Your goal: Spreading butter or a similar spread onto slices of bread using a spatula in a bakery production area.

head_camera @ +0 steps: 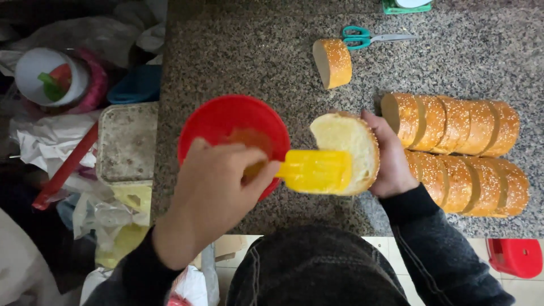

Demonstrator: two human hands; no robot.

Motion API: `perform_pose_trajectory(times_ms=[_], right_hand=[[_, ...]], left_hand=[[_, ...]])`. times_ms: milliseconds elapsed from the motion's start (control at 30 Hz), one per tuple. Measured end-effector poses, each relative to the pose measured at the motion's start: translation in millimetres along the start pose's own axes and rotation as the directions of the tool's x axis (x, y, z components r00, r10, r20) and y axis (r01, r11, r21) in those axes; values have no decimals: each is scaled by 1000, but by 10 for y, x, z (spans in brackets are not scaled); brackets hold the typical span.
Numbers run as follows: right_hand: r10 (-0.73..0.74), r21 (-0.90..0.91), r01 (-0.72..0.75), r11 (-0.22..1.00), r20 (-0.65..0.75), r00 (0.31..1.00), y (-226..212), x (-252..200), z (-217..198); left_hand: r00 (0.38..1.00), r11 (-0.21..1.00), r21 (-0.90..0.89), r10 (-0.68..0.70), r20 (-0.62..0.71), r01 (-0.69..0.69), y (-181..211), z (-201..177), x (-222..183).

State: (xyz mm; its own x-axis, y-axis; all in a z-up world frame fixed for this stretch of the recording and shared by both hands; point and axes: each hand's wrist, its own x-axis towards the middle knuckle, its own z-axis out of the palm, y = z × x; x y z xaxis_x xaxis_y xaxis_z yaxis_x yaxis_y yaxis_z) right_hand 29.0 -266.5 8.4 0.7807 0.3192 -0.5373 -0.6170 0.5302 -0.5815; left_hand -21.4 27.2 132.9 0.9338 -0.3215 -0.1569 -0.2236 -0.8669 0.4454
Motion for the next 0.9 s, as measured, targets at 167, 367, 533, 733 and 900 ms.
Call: perform_pose_trajectory(times_ms=[167,367,533,733,900], right_hand=[[-47,-18,44,999,-192,980,20,26,-87],[1,22,2,1000,-124,992,110,23,50],[-75,31,82,996,-191,979,87,26,11],[-29,153,34,988,-39,999,137,54,95],[-48,263,91,961,-163,985,167,-1,380]], left_hand=[[979,985,37,-169,113,166,-110,-147,-152],[984,999,28,-19,-178,24,-148,64,-151],[959,968,-2,-250,134,252,-145,-88,-164],[803,952,262,280,-526,-160,-145,92,-235],[611,662,749,603,-513,-23,-129,347,-268]])
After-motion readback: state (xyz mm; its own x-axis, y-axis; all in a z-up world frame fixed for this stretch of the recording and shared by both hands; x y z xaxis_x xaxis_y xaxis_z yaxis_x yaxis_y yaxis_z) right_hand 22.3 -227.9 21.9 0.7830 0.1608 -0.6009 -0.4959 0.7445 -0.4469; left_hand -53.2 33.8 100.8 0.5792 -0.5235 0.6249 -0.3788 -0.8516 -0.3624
